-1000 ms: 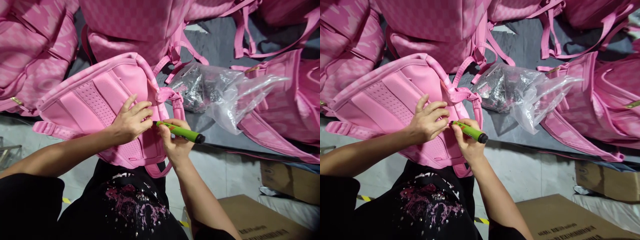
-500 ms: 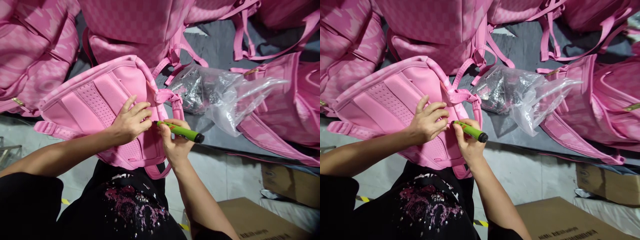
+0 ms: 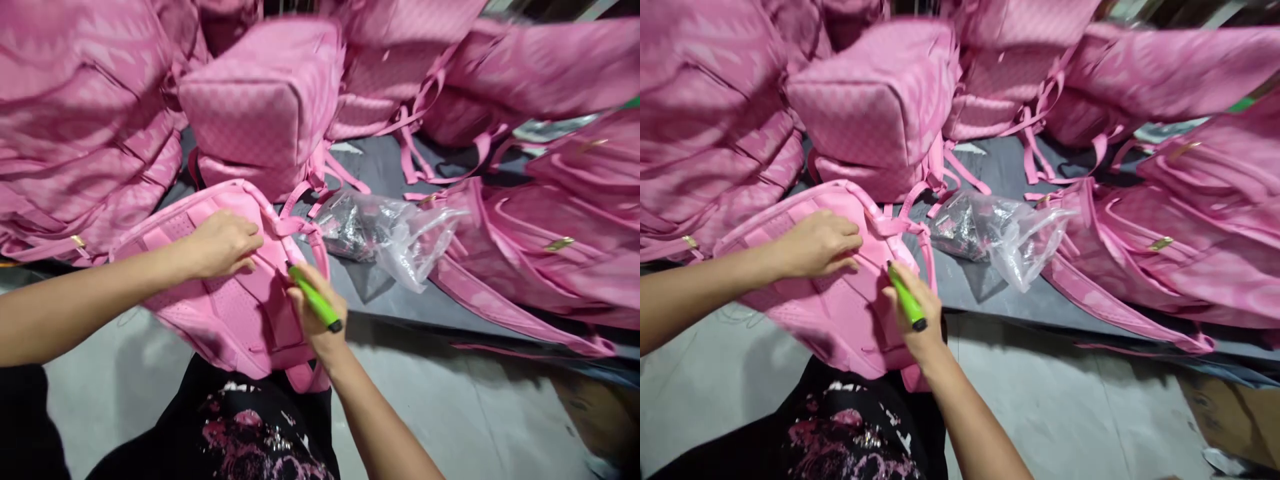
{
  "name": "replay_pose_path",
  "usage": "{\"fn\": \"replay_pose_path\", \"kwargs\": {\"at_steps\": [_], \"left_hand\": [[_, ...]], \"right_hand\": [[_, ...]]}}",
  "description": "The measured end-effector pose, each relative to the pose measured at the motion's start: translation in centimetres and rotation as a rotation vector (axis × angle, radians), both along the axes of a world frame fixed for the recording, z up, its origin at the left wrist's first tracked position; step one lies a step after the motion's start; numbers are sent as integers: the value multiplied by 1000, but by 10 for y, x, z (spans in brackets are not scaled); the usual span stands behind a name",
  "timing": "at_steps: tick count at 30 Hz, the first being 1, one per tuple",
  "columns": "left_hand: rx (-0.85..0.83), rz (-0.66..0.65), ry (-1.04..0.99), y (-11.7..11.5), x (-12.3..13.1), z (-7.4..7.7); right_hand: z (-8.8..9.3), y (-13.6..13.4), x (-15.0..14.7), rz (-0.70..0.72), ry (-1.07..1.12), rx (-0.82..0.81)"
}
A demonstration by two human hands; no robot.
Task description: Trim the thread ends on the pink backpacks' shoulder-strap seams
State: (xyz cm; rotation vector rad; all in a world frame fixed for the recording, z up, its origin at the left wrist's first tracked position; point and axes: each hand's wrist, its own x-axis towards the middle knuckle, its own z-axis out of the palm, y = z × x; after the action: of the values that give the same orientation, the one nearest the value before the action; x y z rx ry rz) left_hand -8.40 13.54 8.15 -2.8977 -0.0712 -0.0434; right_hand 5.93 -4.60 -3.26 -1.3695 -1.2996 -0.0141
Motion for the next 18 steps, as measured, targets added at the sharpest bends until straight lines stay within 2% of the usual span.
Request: {"fn": "replay_pose_path", "kwargs": {"at_steps": [2,4,6,8,9,11,13,14,16,18], "left_hand": [[-88,-4,-101,-21,-9,21],[-146,-3,-194,-48,-21,45],[-200,31,-250,-74,-32,67],[-296,130,-271,-90,-36,78],[-362,199,-262,-93,-35,77],[-532,313,-164,-89,-30,61],[-627,351,-55,-74,-23,36],[-594,342,-57,-65,-20,24],[-408,279,-177,-44,-15,6],[-255,190,-311,-26,-11,-3]], "right_hand": [[17,4,-11,40,-87,143],[45,2,-19,30,-184,266],[76,-6,-20,40,-278,305],[96,-14,-14,114,-348,276],[99,-16,-9,156,-364,254],[88,-16,2,223,-372,197],[60,-12,11,239,-365,125],[45,-10,13,225,-358,92],[20,-7,15,165,-343,63],[6,-6,11,103,-357,74]]}}
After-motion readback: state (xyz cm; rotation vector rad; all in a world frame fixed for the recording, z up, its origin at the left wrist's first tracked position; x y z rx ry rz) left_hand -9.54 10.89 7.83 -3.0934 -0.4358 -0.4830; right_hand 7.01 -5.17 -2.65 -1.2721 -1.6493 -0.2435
